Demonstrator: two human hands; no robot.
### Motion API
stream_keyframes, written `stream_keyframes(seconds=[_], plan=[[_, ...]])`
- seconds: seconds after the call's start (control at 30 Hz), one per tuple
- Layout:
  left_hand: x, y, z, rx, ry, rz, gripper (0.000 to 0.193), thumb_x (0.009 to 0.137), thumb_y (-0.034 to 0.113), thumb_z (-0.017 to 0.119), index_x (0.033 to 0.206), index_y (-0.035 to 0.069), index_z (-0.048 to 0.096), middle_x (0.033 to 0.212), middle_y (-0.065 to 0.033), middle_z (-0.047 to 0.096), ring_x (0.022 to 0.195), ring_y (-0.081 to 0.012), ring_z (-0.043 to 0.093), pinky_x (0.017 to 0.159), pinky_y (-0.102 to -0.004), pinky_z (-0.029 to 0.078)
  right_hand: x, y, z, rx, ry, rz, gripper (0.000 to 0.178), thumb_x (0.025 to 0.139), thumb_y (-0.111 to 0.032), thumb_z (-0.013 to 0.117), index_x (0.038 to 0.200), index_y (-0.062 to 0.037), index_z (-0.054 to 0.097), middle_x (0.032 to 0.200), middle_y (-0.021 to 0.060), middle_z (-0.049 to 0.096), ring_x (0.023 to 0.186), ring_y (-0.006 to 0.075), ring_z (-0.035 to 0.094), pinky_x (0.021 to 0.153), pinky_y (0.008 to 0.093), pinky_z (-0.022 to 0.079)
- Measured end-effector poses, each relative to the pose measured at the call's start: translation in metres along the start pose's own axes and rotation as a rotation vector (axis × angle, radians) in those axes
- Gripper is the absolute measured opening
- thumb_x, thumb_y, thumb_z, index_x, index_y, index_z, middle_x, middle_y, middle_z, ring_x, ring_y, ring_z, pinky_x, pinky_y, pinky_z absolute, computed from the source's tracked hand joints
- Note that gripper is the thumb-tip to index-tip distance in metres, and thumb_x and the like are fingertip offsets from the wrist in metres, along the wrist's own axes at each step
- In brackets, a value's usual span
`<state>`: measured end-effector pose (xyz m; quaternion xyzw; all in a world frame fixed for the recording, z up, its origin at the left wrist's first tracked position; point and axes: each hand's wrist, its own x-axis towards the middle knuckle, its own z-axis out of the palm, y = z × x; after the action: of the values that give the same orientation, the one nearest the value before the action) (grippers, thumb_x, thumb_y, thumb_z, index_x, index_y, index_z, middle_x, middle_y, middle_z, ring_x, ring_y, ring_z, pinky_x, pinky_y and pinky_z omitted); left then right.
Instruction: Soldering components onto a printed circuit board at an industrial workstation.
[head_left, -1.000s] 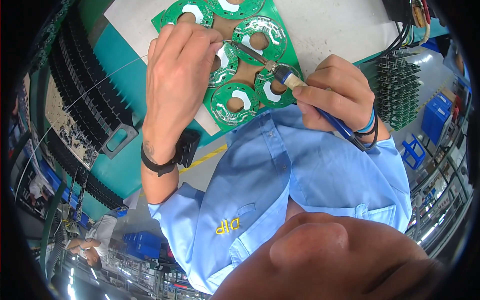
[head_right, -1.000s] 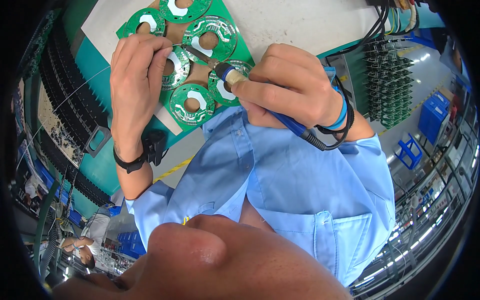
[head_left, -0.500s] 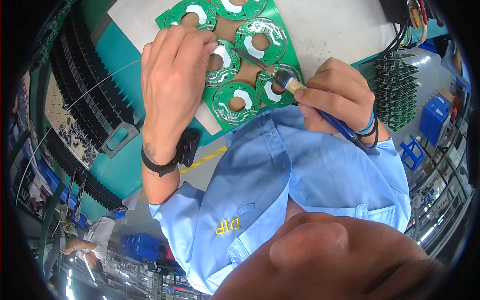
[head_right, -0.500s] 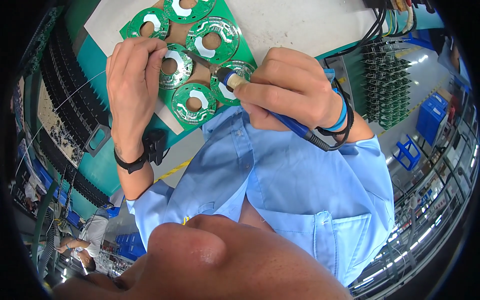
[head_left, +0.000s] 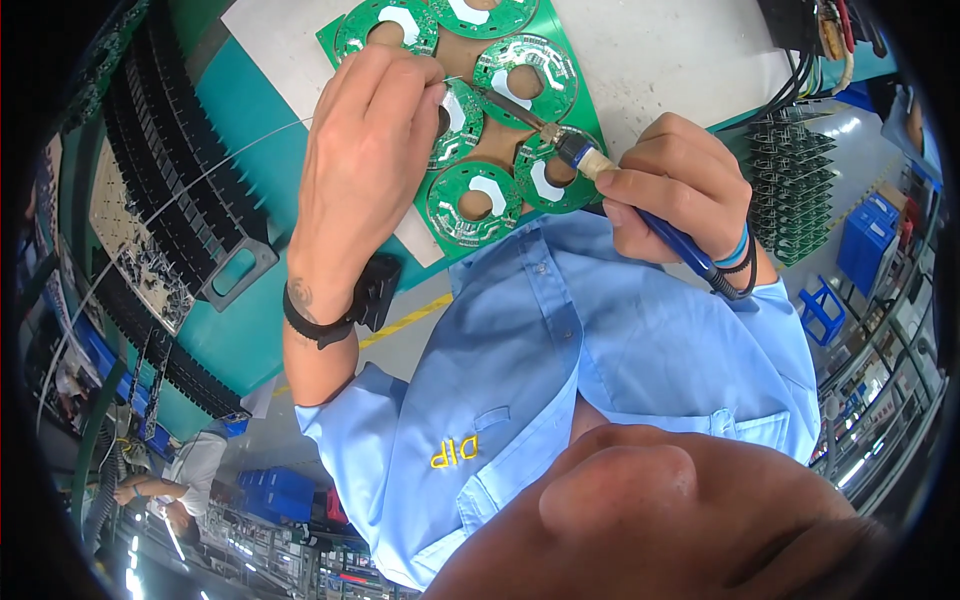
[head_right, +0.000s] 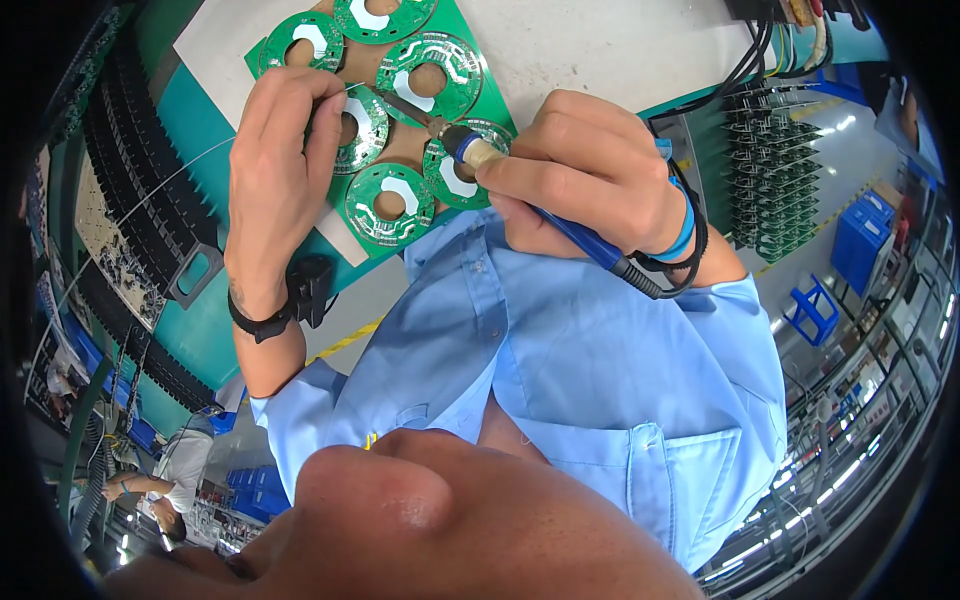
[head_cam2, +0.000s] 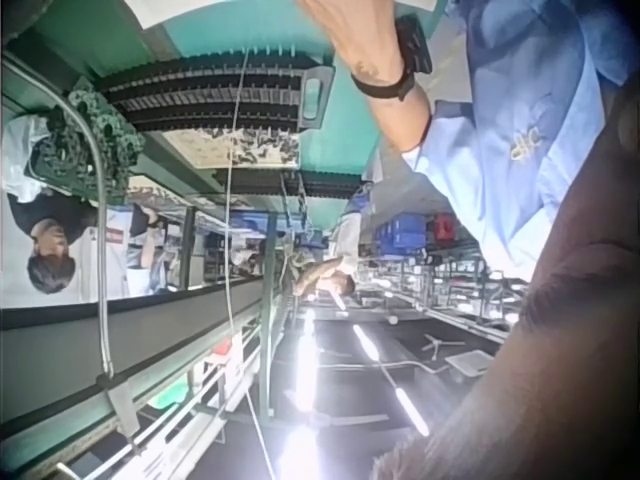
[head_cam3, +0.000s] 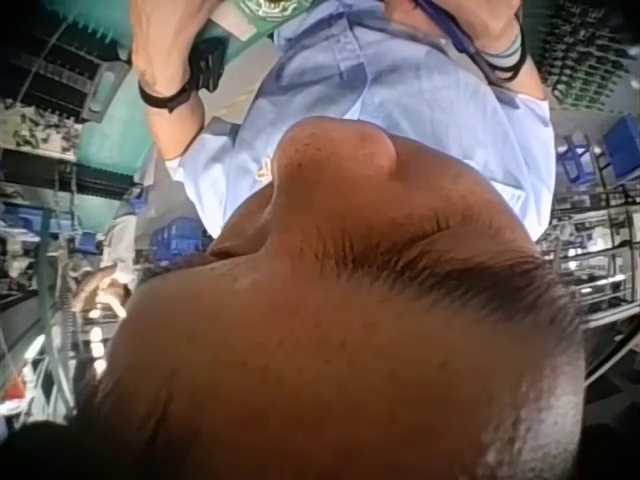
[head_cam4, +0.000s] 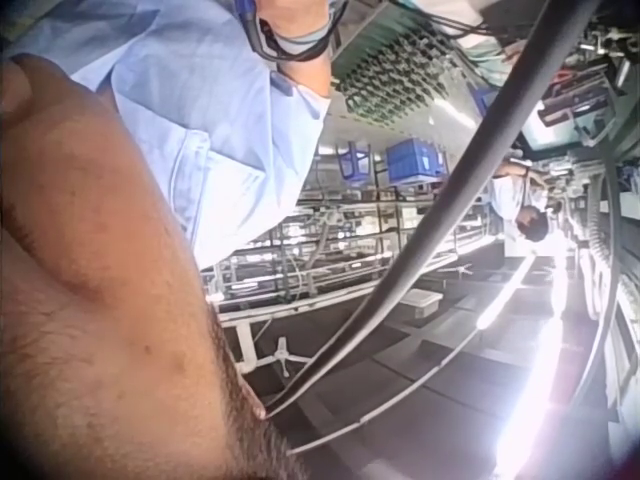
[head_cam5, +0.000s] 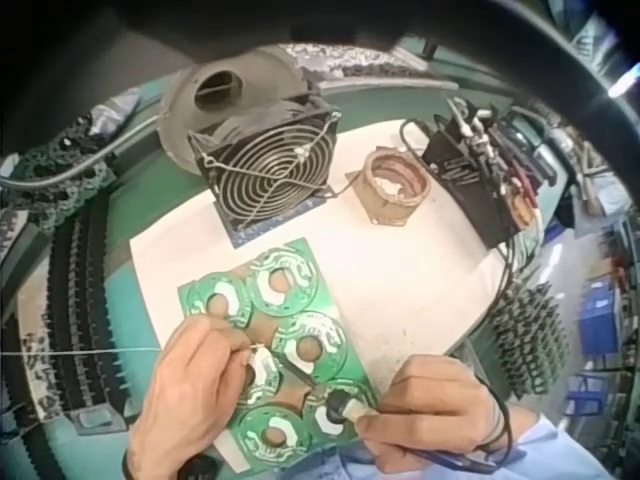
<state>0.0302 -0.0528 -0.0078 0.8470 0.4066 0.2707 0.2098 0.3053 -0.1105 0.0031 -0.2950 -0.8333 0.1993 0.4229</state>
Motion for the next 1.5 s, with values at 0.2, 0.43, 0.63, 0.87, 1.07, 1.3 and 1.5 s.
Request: stream_keyframes(seconds=[0.2,0.43,0.63,0.87,1.07,1.3,1.5], plan=[[0.001,0.001,0.000,-0.006,-0.025,0.024,0.014,0.091,-0.005,0.070,0.103,-0.001,0.067,0.099,-0.0121,0.065,0.089,-0.0301,0.064,0.077,-0.0388,0.053,-0.001,-0.002,-0.005,-0.015,-0.062,0.031,0.028,0.076,0.004,0.076,0.103,-0.0004,0.071,0.080,0.0094,0.066,0.063,0.0227,0.060,0.054,0.0321,0.049],[0.004,-0.001,0.006,-0.022,-0.001,0.077,0.021,0.080,-0.007,0.072,0.098,0.001,0.065,0.094,-0.0106,0.060,0.088,-0.0311,0.060,0.077,-0.0425,0.050,-0.001,0.000,0.001,-0.020,0.003,0.005,0.034,0.068,0.005,0.077,0.101,-0.0001,0.073,0.077,0.0075,0.064,0.060,0.0215,0.056,0.051,0.0322,0.042],[0.004,-0.004,0.008,-0.022,0.014,0.089,0.021,0.080,-0.006,0.073,0.098,0.002,0.066,0.094,-0.0102,0.060,0.088,-0.0304,0.060,0.076,-0.0422,0.050,0.000,0.000,-0.003,-0.026,-0.024,0.007,0.031,0.070,0.005,0.076,0.101,0.0000,0.072,0.078,0.0080,0.064,0.061,0.0219,0.058,0.052,0.0322,0.044],[0.004,-0.001,0.001,0.078,0.058,0.075,0.020,0.081,-0.003,0.075,0.098,0.003,0.066,0.096,-0.0103,0.063,0.087,-0.0310,0.061,0.077,-0.0433,0.050,0.001,-0.001,-0.001,-0.005,-0.008,0.004,0.032,0.067,0.006,0.077,0.099,0.0005,0.073,0.077,0.0075,0.064,0.059,0.0217,0.056,0.050,0.0326,0.042],[-0.002,-0.001,0.000,0.021,0.061,-0.059,0.016,0.086,0.002,0.076,0.097,0.002,0.064,0.093,-0.0119,0.063,0.082,-0.0342,0.063,0.071,-0.0438,0.052,0.002,-0.003,-0.009,0.043,0.057,0.002,0.026,0.072,0.005,0.076,0.098,0.0016,0.073,0.077,0.0079,0.065,0.059,0.0212,0.057,0.052,0.0318,0.044],[-0.002,0.002,-0.001,-0.048,0.060,-0.107,0.014,0.089,0.002,0.074,0.098,0.001,0.064,0.092,-0.0133,0.061,0.081,-0.0355,0.063,0.067,-0.0442,0.052,-0.006,0.045,-0.040,-0.413,0.495,0.359,0.015,0.093,-0.007,0.071,0.103,0.0030,0.069,0.089,0.0132,0.069,0.077,0.0252,0.064,0.074,0.0331,0.053],[-0.004,-0.005,0.001,-0.001,0.057,0.056,0.015,0.085,-0.002,0.074,0.097,0.001,0.065,0.093,-0.0123,0.061,0.086,-0.0339,0.062,0.075,-0.0438,0.051,-0.006,0.032,-0.040,-0.250,0.376,0.347,0.015,0.089,-0.005,0.071,0.101,0.0037,0.069,0.087,0.0126,0.068,0.072,0.0249,0.062,0.069,0.0334,0.051]])
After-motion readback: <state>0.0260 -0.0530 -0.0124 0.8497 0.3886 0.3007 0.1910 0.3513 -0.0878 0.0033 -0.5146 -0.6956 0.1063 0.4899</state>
